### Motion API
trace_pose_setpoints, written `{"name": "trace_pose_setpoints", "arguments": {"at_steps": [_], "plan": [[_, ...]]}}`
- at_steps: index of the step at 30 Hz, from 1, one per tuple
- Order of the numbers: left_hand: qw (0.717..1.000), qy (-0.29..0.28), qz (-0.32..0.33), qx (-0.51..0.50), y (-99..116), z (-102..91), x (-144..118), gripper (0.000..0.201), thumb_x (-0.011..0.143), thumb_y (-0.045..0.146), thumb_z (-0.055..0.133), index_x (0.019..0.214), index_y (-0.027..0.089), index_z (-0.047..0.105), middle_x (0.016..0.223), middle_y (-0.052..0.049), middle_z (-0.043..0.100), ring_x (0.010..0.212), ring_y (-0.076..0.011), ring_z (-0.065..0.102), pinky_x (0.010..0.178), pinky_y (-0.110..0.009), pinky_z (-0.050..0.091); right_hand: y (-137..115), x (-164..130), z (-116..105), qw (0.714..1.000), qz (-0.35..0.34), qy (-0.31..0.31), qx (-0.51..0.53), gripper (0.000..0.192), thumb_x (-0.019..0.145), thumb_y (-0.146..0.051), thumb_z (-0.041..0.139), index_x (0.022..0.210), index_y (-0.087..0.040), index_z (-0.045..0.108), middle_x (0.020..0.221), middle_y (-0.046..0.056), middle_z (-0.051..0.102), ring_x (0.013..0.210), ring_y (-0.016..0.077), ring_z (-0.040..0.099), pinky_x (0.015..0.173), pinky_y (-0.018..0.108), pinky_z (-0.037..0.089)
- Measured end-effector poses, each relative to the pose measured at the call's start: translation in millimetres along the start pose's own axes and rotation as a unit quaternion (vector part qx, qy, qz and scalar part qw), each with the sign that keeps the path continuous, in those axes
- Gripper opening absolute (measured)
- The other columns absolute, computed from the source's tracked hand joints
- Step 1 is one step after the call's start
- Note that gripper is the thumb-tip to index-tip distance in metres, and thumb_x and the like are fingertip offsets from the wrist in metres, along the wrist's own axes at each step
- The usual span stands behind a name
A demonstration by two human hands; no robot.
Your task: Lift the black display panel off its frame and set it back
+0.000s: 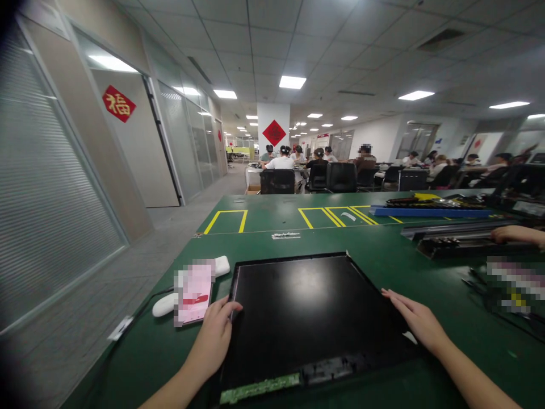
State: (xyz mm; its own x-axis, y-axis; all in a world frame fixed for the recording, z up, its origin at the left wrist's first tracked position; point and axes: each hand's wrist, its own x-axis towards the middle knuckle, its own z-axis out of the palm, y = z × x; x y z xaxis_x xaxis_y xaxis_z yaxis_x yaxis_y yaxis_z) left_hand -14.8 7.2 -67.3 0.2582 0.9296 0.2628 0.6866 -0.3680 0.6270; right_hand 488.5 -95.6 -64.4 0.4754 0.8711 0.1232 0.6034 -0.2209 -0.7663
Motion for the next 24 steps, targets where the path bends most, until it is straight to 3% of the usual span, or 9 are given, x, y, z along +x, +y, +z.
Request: {"name": "trace_pose_setpoints", "arguments": {"at_steps": [4,7,11,16,24], "plan": [[1.000,-0.009,0.008,0.004,0,0.1,4,0.044,0.078,-0.002,0.038,0.106,0.018,0.065,0.128,-0.014,0.053,0.130,-0.0269,0.043,0.110,-0.047,0.035,-10,-2,1,0.999,0.040,0.019,0.012,0.045,0.077,-0.052,0.050,0.099,-0.023,0.078,0.119,0.003,0.069,0.123,0.0306,0.055,0.108,0.044,0.040],[1.000,0.000,0.017,0.014,0,-0.1,5,0.045,0.077,-0.003,0.037,0.103,0.020,0.066,0.127,-0.013,0.054,0.129,-0.0269,0.044,0.109,-0.048,0.037,-13,-1,0,0.997,0.075,0.025,0.017,0.045,0.077,-0.051,0.048,0.097,-0.024,0.078,0.119,0.003,0.069,0.113,0.0318,0.061,0.087,0.041,0.054],[0.999,-0.003,0.033,0.015,0,-1.7,3,0.040,0.081,0.000,0.038,0.098,0.021,0.068,0.125,-0.012,0.058,0.130,-0.0282,0.044,0.107,-0.051,0.038,-10,2,0,0.996,0.087,0.026,-0.006,0.046,0.076,-0.052,0.051,0.100,-0.023,0.077,0.118,0.004,0.069,0.105,0.0307,0.064,0.074,0.037,0.057],[0.999,-0.019,0.035,0.026,2,-6.8,4,0.038,0.084,0.003,0.038,0.100,0.019,0.069,0.126,-0.012,0.060,0.130,-0.0277,0.046,0.108,-0.049,0.037,-4,7,-1,0.997,0.058,0.032,-0.031,0.044,0.079,-0.050,0.052,0.101,-0.022,0.077,0.118,0.004,0.069,0.110,0.0299,0.061,0.080,0.037,0.055],[0.998,-0.030,0.029,0.046,5,-13.3,7,0.035,0.085,0.006,0.038,0.099,0.018,0.069,0.124,-0.012,0.061,0.130,-0.0285,0.046,0.108,-0.047,0.037,-1,11,0,0.998,0.062,0.028,0.008,0.045,0.080,-0.050,0.053,0.103,-0.020,0.077,0.114,0.006,0.071,0.100,0.0269,0.065,0.079,0.036,0.054]]}}
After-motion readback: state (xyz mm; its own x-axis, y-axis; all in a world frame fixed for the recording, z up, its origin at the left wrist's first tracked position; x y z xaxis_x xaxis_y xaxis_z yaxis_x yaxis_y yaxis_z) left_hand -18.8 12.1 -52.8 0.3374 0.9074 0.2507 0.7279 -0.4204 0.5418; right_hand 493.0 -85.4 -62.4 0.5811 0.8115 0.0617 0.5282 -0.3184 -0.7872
